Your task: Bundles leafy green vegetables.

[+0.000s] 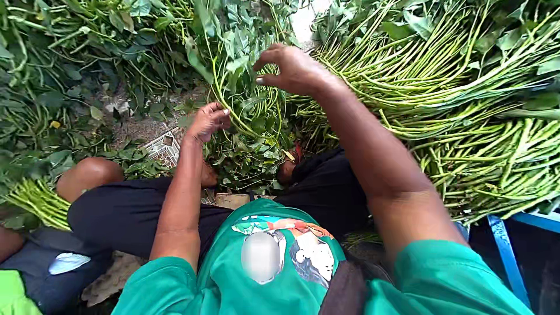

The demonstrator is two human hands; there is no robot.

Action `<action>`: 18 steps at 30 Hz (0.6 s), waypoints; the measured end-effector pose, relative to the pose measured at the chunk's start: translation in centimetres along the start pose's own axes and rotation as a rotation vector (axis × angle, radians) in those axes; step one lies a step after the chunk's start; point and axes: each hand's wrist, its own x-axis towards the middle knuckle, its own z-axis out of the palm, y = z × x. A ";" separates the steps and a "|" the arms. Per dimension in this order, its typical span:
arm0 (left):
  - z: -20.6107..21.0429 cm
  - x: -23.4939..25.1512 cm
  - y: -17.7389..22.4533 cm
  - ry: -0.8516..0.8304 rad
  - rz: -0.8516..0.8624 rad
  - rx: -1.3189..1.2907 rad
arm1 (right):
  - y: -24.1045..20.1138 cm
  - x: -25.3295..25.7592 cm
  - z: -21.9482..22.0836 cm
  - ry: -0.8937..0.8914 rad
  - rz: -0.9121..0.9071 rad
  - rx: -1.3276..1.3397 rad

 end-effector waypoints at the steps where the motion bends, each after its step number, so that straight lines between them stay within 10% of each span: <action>1: 0.5 -1.0 -1.6 0.033 -0.079 0.033 | 0.4 0.9 2.2 -0.030 0.052 0.061; 8: 4.0 -3.2 -8.5 0.157 -0.236 0.013 | 2.3 -0.8 22.3 -0.174 0.562 0.823; 18: 3.3 -2.9 -8.8 0.255 -0.274 -0.142 | 1.8 -4.6 26.1 -0.057 0.363 0.721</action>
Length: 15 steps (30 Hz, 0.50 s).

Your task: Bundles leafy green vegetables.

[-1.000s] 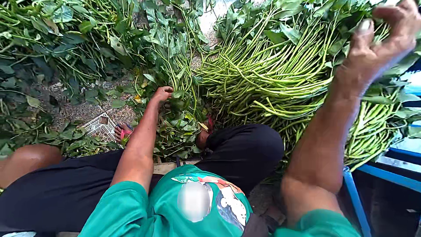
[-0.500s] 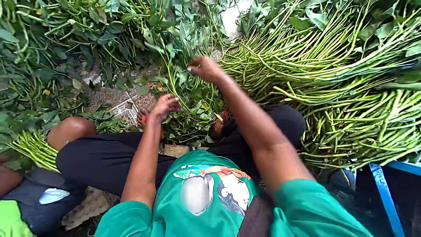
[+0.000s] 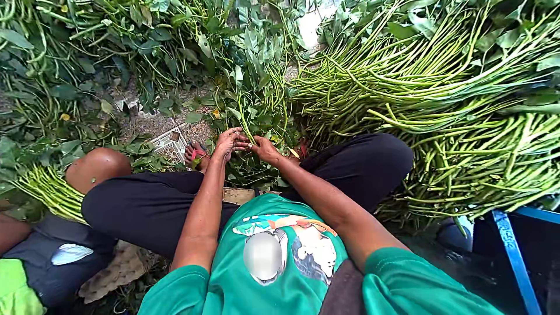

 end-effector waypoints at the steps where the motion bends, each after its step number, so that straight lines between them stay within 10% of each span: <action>1: 0.0 0.3 0.0 0.030 -0.015 -0.011 | -0.2 -0.2 0.2 -0.009 -0.004 0.008; 9: -0.2 -0.3 0.8 -0.018 0.027 -0.217 | -0.7 -1.4 0.4 -0.009 -0.103 -0.321; 15: 0.5 -3.0 2.0 0.121 0.242 0.016 | -4.5 -0.5 0.7 -0.076 0.018 0.542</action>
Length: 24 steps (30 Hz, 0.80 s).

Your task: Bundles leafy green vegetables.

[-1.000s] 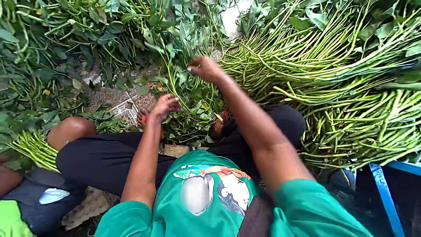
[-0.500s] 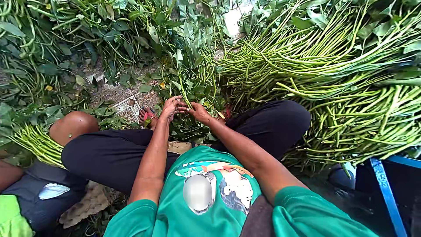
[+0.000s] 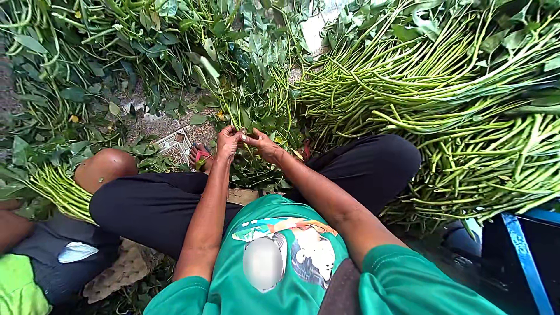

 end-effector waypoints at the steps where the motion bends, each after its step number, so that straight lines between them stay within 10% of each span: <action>1: 0.3 -0.3 0.0 0.027 0.018 0.027 | -0.3 0.4 0.7 0.036 -0.034 0.093; 7: -0.3 -1.5 0.7 0.058 -0.050 -0.141 | -0.3 2.0 3.3 0.425 -0.212 0.423; 13: -2.6 -0.6 2.0 0.259 -0.031 -0.221 | -0.2 -0.2 4.5 0.231 -0.306 0.546; 21: -8.7 -0.8 4.5 0.238 0.059 -0.238 | 0.1 -3.3 -0.8 -0.204 0.354 -1.348; 24: -8.4 -1.4 5.1 0.184 0.068 -0.191 | -0.9 -3.0 -1.2 -0.151 0.171 -1.412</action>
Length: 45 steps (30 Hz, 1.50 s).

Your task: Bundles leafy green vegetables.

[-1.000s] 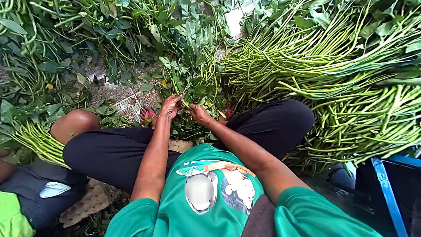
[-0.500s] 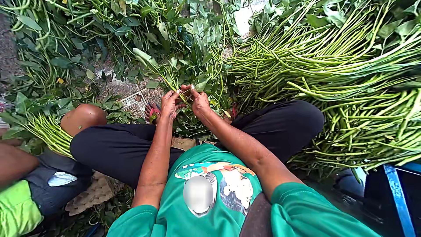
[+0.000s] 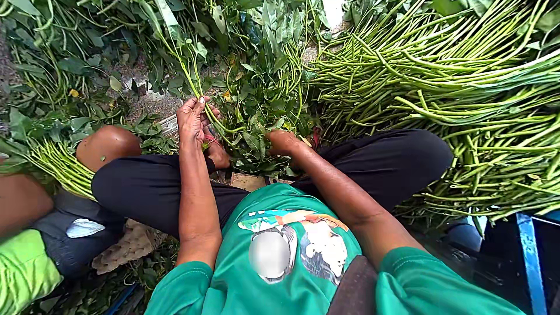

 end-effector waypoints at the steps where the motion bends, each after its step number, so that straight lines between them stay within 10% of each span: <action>1: 0.2 -0.2 0.1 -0.022 -0.003 -0.001 | -0.2 0.2 -0.4 0.118 -0.121 0.058; 5: 0.9 -1.2 -0.1 -0.109 0.019 -0.116 | -3.3 0.8 -0.4 0.379 -0.418 0.188; 10: 0.9 -3.0 -0.8 -0.119 0.000 -0.393 | -3.8 2.7 1.8 0.131 -0.480 0.326; 13: 1.3 -2.0 -2.3 -0.064 0.042 -0.346 | 0.2 5.6 -0.4 0.135 -0.318 0.352; 18: 4.5 -0.9 -1.9 0.150 0.297 -0.051 | 10.9 10.2 -6.4 0.626 0.260 0.894; 23: 7.1 0.2 -4.6 -0.040 -0.034 -0.085 | 13.1 14.5 -7.1 0.719 0.468 1.468; 32: 7.1 1.9 -5.0 -0.011 -0.096 -0.104 | 4.3 12.3 -7.1 0.780 0.071 0.487; 37: 7.8 2.0 -4.2 -0.038 -0.006 -0.050 | -1.0 7.6 -4.1 0.911 -0.321 0.228; 45: 6.6 1.8 -4.5 -0.009 0.094 0.066 | -3.7 6.5 -2.6 0.828 -0.410 0.130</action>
